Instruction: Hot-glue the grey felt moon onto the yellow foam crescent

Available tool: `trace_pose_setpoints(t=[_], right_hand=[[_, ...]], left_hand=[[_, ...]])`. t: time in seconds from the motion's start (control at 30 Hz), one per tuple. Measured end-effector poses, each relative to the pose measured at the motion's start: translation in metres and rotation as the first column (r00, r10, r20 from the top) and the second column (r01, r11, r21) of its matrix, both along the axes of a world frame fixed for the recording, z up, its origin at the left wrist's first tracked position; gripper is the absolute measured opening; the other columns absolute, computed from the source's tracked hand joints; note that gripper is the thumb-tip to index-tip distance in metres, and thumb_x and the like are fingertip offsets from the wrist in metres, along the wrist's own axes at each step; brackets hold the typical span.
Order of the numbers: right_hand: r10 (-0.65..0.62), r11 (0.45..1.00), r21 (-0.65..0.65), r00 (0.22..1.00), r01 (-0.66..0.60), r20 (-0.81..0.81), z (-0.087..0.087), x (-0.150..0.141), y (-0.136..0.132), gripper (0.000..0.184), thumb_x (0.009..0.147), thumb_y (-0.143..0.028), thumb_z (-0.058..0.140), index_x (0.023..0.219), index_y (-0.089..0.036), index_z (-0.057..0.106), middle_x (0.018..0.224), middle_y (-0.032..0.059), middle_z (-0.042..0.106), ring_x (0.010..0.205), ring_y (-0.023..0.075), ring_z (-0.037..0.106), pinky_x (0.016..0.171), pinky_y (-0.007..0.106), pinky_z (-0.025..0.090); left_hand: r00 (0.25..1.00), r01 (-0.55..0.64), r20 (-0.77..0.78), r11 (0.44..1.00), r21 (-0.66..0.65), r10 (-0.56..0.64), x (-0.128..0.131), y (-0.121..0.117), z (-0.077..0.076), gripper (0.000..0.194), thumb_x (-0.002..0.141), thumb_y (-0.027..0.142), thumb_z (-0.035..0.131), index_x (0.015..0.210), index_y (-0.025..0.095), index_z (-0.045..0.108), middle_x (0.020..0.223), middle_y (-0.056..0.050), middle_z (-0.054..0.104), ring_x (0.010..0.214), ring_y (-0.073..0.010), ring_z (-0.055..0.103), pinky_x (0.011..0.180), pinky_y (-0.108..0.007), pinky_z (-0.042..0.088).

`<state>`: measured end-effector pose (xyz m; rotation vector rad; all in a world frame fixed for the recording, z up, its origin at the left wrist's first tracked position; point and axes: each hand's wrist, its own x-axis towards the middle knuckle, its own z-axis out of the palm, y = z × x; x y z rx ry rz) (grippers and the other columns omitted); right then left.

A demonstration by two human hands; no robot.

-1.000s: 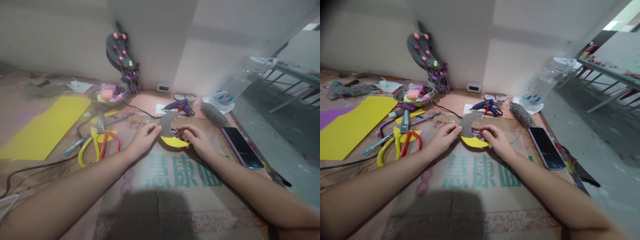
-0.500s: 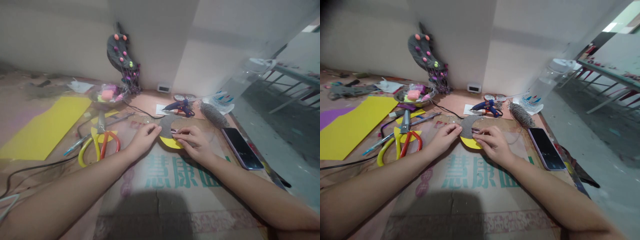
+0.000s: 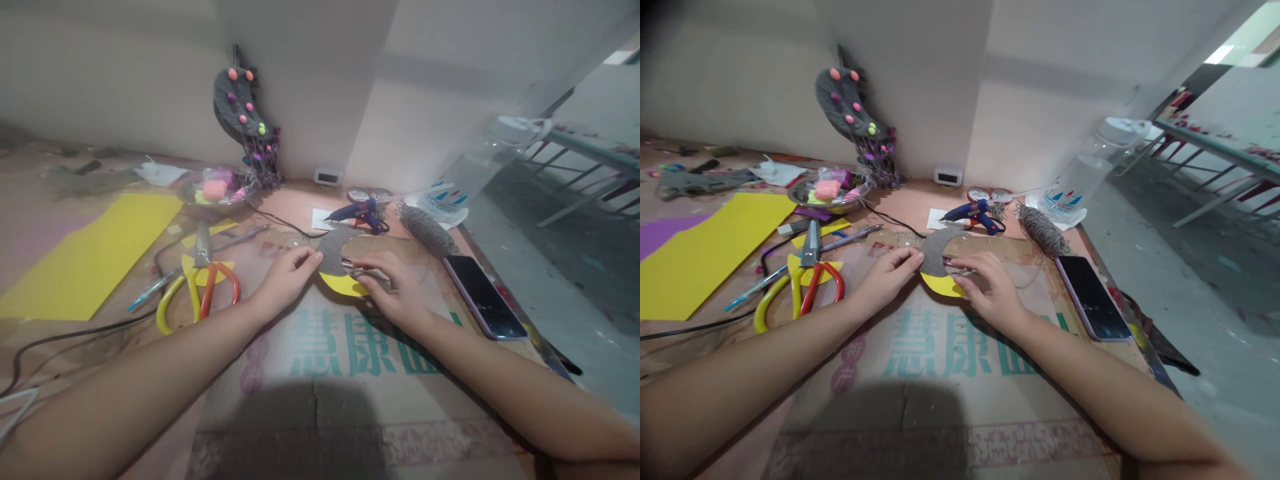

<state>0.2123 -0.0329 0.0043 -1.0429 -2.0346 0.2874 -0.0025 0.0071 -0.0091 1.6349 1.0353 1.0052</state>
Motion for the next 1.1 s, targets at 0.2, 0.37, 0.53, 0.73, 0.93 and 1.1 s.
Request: trace_pose_setpoints(t=[0.2,0.37,0.53,0.73,0.93,1.1], right_hand=[[0.002,0.988,-0.152,1.0,-0.006,-0.029,-0.003,-0.007,0.002,0.01,0.086,-0.028,0.061,0.083,-0.021,0.067,0.093,0.006,0.067,0.095,0.0211,0.061,0.087,0.04,0.047],[-0.011,0.981,-0.195,0.998,-0.001,-0.059,-0.002,-0.014,-0.002,0.014,0.087,-0.026,0.059,0.075,-0.021,0.065,0.086,0.0046,0.067,0.089,0.0195,0.062,0.083,0.038,0.048],[0.029,0.998,-0.053,0.998,-0.027,0.051,-0.001,-0.005,0.005,0.017,0.091,-0.025,0.054,0.101,-0.021,0.067,0.102,0.0089,0.068,0.101,0.0213,0.06,0.09,0.042,0.047],[0.056,0.998,0.02,0.941,-0.066,0.335,-0.012,0.006,0.022,0.038,0.093,-0.017,0.043,0.129,-0.02,0.056,0.135,0.0134,0.055,0.125,0.0253,0.048,0.103,0.05,0.041],[0.018,0.999,0.021,0.923,-0.028,0.384,-0.022,0.007,0.023,0.023,0.092,-0.03,0.052,0.102,-0.016,0.067,0.104,0.0135,0.068,0.1,0.025,0.061,0.087,0.045,0.05],[-0.012,1.0,-0.007,0.948,0.016,0.317,-0.017,0.012,0.022,0.029,0.092,-0.015,0.042,0.117,-0.017,0.058,0.111,0.0128,0.064,0.104,0.0246,0.059,0.088,0.044,0.049]], left_hand=[[1.0,0.013,-0.006,0.999,0.052,-0.013,0.0,-0.005,0.004,0.032,0.09,0.042,0.047,0.076,0.016,0.058,0.076,-0.001,0.059,0.075,-0.0147,0.054,0.071,-0.024,0.042],[0.988,0.155,0.001,0.987,0.049,-0.156,0.002,-0.008,0.001,0.035,0.087,0.047,0.052,0.094,0.015,0.065,0.095,-0.005,0.069,0.088,-0.0185,0.06,0.082,-0.028,0.045],[0.994,0.106,-0.032,0.994,-0.011,-0.106,0.002,-0.008,-0.001,0.037,0.084,0.047,0.058,0.101,0.015,0.066,0.102,-0.006,0.071,0.09,-0.0195,0.063,0.08,-0.029,0.048],[0.986,0.167,0.051,0.975,-0.145,-0.162,0.003,-0.006,-0.002,0.039,0.082,0.049,0.06,0.099,0.014,0.065,0.088,-0.005,0.071,0.067,-0.0141,0.062,0.062,-0.025,0.049],[0.983,0.176,0.069,0.979,-0.106,-0.17,0.003,-0.005,-0.001,0.035,0.079,0.045,0.065,0.099,0.016,0.067,0.098,-0.005,0.071,0.083,-0.0164,0.064,0.072,-0.025,0.049],[0.984,0.168,0.072,0.983,-0.077,-0.163,0.002,-0.004,-0.001,0.036,0.084,0.044,0.058,0.104,0.015,0.064,0.105,-0.007,0.069,0.092,-0.0186,0.063,0.079,-0.028,0.049]])
